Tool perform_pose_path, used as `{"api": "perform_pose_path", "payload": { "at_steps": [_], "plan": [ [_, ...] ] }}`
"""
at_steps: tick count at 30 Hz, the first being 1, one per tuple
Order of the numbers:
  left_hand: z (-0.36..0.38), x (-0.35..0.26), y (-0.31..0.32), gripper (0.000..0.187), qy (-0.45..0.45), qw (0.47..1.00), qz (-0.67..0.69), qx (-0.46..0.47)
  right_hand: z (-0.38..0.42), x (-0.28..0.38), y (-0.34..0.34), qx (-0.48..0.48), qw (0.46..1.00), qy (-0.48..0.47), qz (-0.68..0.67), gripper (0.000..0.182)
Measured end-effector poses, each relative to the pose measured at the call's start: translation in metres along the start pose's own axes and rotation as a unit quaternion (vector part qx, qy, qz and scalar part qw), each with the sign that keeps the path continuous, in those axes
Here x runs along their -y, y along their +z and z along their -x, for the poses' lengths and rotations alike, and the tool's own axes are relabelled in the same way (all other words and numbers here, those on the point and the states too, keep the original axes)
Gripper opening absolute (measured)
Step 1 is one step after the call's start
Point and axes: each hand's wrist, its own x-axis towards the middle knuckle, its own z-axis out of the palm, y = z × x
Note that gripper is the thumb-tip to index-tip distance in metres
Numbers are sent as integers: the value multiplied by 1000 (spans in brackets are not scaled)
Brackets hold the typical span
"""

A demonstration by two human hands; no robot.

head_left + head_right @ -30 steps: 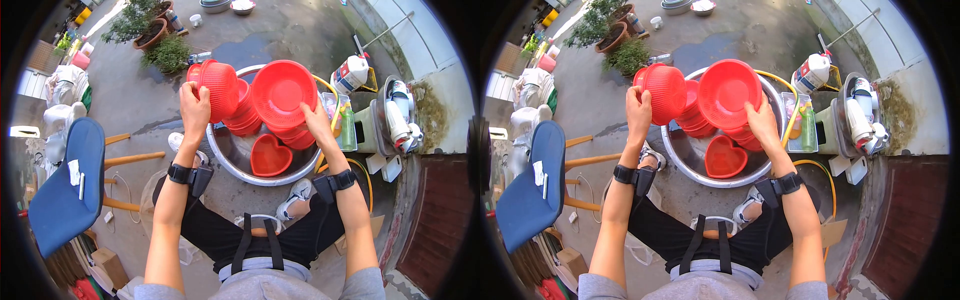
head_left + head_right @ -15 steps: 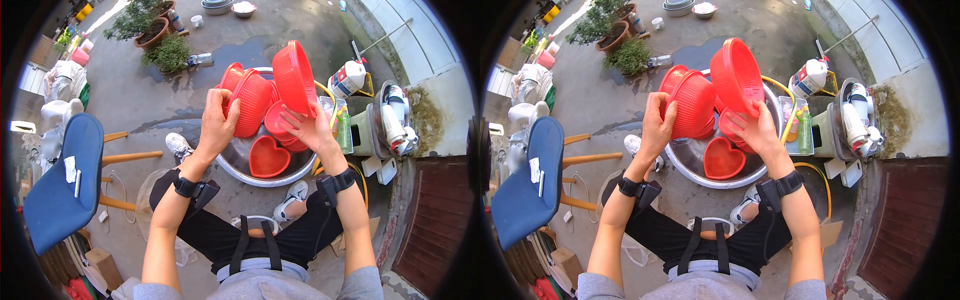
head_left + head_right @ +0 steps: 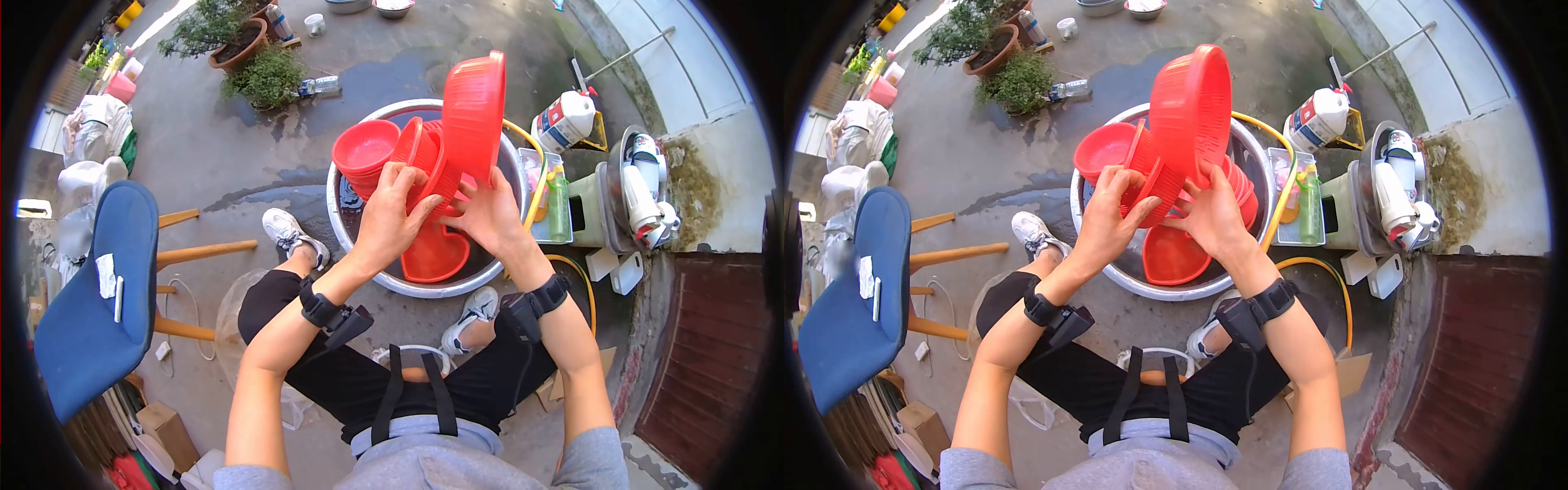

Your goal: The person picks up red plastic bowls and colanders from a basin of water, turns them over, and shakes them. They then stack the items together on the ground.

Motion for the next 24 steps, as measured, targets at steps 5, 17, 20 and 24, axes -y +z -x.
{"api": "perform_pose_path", "payload": {
  "at_steps": [5,17,20,24],
  "plan": [
    [-4,15,1,20,-15,999,10,-32,-3,0,-9,-25,999,34,10,44],
    [-16,70,-34,24,-227,940,208,-148,-65,19,-108,-294,905,-125,282,41],
    [-17,76,-42,25,-221,934,217,-177,-69,9,-95,-292,891,-95,334,37],
    [-17,76,-51,20,-198,953,163,-161,-79,-1,-77,-164,976,-37,141,32]
  ]
}}
